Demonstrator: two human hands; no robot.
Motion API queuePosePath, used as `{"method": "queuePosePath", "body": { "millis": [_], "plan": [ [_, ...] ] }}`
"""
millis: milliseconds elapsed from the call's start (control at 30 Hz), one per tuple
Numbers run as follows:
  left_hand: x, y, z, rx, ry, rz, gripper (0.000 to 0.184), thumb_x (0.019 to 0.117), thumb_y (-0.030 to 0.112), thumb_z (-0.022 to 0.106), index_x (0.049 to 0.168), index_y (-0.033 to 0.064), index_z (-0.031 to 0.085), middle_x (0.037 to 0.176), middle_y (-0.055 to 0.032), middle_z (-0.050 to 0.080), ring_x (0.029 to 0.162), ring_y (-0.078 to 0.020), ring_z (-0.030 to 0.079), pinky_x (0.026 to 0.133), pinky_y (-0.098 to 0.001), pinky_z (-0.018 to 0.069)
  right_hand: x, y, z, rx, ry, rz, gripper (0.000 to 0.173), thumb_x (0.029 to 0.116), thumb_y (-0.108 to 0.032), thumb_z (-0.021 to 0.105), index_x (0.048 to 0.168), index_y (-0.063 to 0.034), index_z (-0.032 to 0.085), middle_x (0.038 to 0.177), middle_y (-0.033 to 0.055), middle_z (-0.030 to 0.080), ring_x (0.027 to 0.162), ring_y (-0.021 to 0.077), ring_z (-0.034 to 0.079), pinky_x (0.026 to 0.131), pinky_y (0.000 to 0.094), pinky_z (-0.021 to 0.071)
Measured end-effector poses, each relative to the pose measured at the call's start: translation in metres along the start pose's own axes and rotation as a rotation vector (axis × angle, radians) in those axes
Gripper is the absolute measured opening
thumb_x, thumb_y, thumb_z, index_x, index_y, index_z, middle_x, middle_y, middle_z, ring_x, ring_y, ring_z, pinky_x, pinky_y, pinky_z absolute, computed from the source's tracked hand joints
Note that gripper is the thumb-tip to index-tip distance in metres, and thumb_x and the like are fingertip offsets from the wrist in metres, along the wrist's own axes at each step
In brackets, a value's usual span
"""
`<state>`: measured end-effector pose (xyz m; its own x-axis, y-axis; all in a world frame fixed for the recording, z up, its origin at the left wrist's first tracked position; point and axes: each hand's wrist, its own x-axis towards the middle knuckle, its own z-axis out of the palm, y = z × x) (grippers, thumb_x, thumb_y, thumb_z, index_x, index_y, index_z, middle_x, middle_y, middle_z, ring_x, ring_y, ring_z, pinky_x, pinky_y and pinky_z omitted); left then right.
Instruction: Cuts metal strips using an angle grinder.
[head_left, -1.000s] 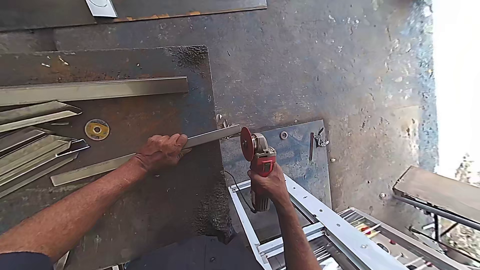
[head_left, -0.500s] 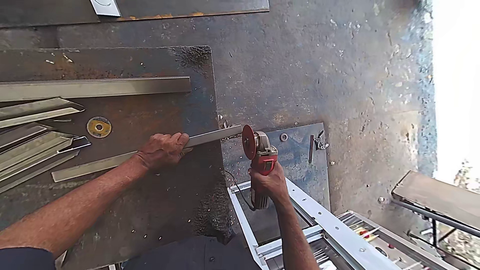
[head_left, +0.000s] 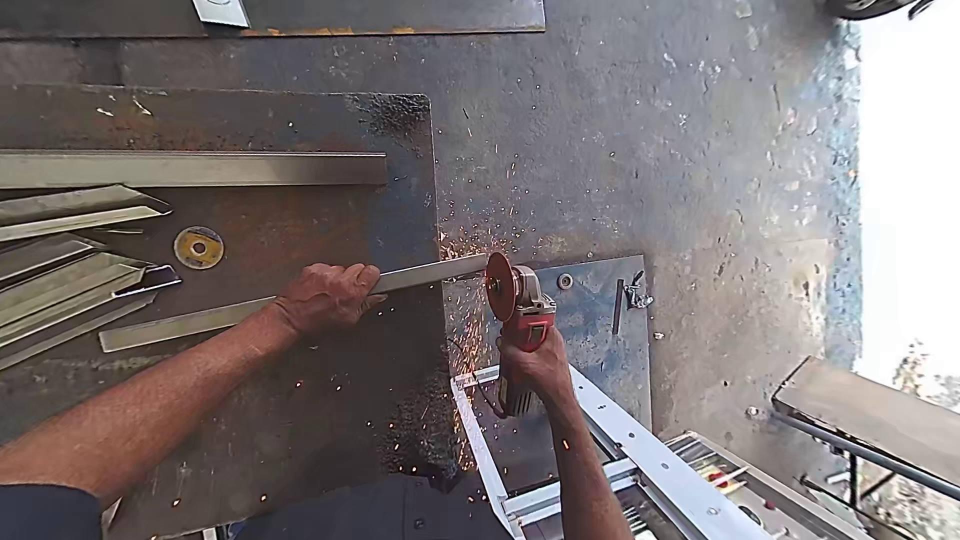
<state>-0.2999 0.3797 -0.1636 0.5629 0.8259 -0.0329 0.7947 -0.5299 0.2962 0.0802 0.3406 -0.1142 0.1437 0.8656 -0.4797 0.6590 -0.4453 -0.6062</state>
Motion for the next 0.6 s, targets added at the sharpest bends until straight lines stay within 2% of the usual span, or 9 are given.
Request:
{"method": "queuePosePath", "body": {
  "millis": [200, 600],
  "plan": [
    [0.0004, -0.0004, -0.0002, -0.003, 0.003, 0.002, 0.047, 0.1057, 0.048, 0.044, 0.092, 0.0060, 0.060, 0.068, -0.0075, 0.056, 0.054, -0.0273, 0.061, 0.045, -0.0405, 0.0478, 0.0029, 0.0014, -0.0021, -0.030, -0.014, 0.002, 0.071, 0.0654, -0.039, 0.087, 0.121, -0.0029, 0.063, 0.098, 0.0037, 0.073, 0.090, 0.0081, 0.070, 0.084, 0.0327, 0.0586],
    [0.0011, 0.0004, -0.0028, 0.000, -0.017, -0.005, 0.048, 0.1060, 0.048, 0.041, 0.092, 0.0062, 0.060, 0.068, -0.0077, 0.056, 0.055, -0.0274, 0.061, 0.045, -0.0403, 0.0472, 0.0075, -0.0058, -0.0078, -0.063, -0.038, 0.009, 0.073, 0.0654, -0.041, 0.085, 0.123, -0.0035, 0.062, 0.100, 0.0043, 0.072, 0.092, 0.0099, 0.069, 0.085, 0.0349, 0.0577]
  ]
}}
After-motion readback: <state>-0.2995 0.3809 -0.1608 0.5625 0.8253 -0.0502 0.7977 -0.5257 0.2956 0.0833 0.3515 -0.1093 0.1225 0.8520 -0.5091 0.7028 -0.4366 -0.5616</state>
